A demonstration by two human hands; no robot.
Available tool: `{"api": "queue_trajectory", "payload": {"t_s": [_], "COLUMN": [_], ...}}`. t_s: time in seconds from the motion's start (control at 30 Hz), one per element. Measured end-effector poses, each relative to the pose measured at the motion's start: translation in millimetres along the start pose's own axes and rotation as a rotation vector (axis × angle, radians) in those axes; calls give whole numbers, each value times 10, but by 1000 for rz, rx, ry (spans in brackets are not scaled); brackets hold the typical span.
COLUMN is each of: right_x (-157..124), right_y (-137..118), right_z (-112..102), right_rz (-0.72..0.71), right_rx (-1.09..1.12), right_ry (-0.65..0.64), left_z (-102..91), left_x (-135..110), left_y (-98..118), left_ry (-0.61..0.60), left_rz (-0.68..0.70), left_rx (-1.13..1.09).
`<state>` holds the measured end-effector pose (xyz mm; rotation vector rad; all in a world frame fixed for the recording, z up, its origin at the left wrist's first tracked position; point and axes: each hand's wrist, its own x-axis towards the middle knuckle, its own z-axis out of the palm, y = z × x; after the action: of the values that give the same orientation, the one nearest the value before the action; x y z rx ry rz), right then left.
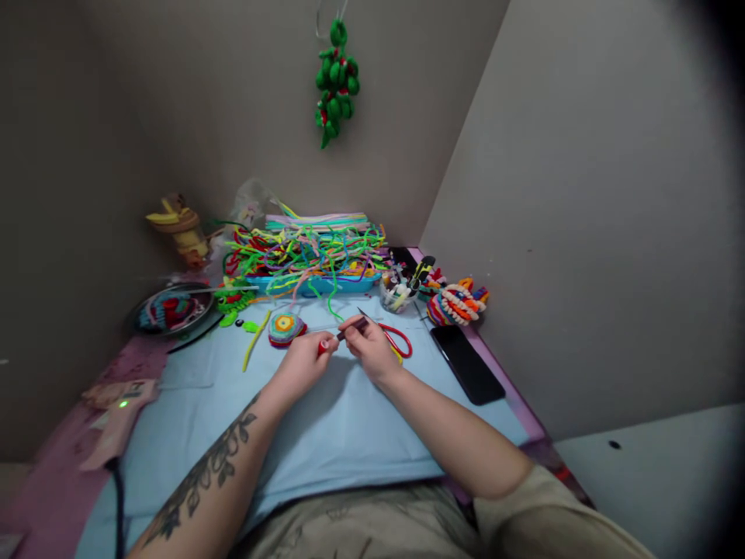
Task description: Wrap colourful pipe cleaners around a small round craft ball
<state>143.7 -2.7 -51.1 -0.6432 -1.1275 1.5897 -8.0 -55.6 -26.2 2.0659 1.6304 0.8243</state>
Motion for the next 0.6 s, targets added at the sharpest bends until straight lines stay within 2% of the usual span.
{"api": "queue_trajectory", "payload": {"t_s": [0.07, 0.13, 0.23, 0.37, 0.47, 0.6], "right_x": [48, 91, 103, 74, 68, 50], "right_y": [-113, -231, -333, -302, -187, 40], "right_z": [-53, -126, -200, -210, -198, -154], "right_rz": [-98, -138, -89, -93, -100, -23], "right_rx": [110, 181, 220, 218, 35, -432], "right_ry": [155, 225, 171, 141, 117, 10], "left_z": [-78, -170, -271, -284, -263, -249], "left_x": [-11, -21, -30, -30, -31, -36], "left_y": [-33, -83, -151, -197, -223, -273], "left_ry": [8, 41, 98, 135, 149, 203], "left_rz": [-69, -164, -251, -260, -246, -239], "left_rx": [-34, -76, -117, -153, -163, -153]}}
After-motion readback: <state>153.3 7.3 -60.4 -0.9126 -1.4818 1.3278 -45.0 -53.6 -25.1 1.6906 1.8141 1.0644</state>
